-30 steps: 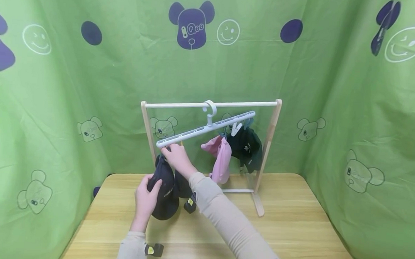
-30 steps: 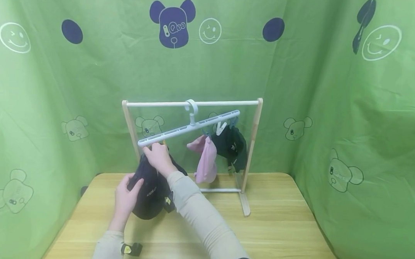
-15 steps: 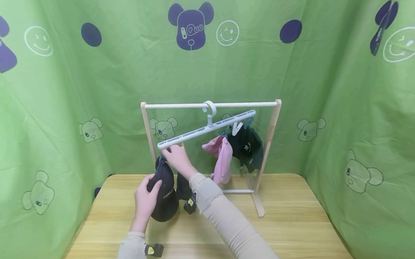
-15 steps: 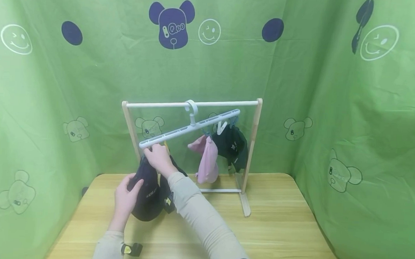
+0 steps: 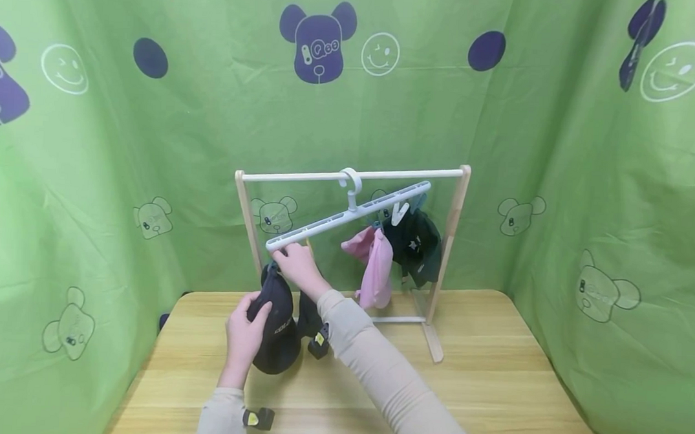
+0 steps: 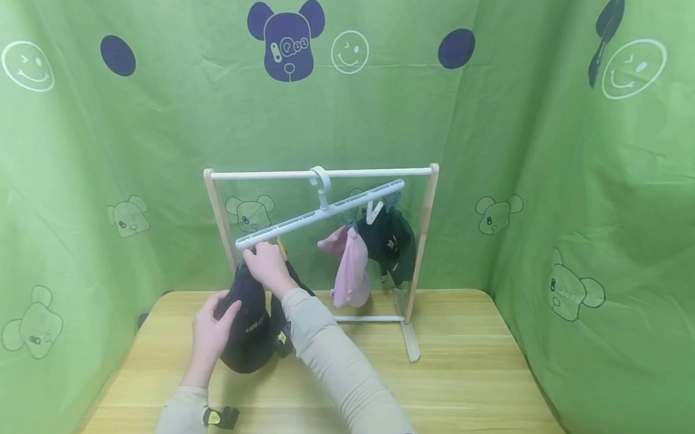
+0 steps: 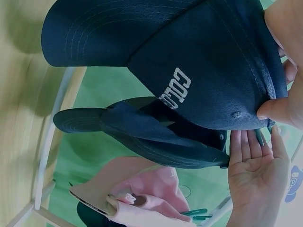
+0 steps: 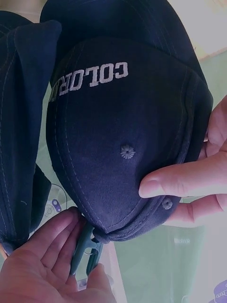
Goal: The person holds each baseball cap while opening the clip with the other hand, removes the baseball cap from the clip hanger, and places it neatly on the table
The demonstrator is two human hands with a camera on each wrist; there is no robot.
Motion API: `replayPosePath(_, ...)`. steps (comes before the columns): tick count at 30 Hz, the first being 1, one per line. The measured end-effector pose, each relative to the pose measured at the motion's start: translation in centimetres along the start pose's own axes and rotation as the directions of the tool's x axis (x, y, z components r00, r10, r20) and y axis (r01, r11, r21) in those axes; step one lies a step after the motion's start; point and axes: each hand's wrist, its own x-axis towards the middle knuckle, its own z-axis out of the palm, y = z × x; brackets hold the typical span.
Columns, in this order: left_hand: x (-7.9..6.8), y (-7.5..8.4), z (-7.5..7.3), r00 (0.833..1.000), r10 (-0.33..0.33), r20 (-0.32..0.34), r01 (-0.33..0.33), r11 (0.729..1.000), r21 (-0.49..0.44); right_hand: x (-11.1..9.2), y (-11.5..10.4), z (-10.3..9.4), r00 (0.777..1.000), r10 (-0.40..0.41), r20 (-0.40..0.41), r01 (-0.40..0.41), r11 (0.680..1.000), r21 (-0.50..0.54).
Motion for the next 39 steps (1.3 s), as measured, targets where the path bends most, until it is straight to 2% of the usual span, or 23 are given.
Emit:
replayPosePath(6, -0.10, 0.02, 0.17, 1.000, 0.005, 0.004, -0.005, 1.000, 0.011, 0.07, 0.24, 0.18, 1.000, 0.023, 0.005, -0.023, 1.000, -0.009)
replayPosePath(17, 0.15, -0.17, 0.23, 1.000, -0.015, 0.013, 0.015, 1.000, 0.007, 0.04, 0.25, 0.12, 1.000, 0.011, 0.002, -0.011, 1.000, -0.005)
replayPosePath(26, 0.14, -0.29, 0.35, 1.000, 0.010, 0.019, -0.010, 1.000, 0.026, 0.11, 0.43, 0.15, 0.999, 0.029, 0.021, -0.029, 1.000, -0.012)
replayPosePath(39, 0.07, -0.37, 0.48, 0.999, 0.012, 0.030, -0.014, 0.999, 0.043, -0.10, 0.57, 0.40, 0.999, 0.049, 0.018, -0.048, 0.998, -0.028)
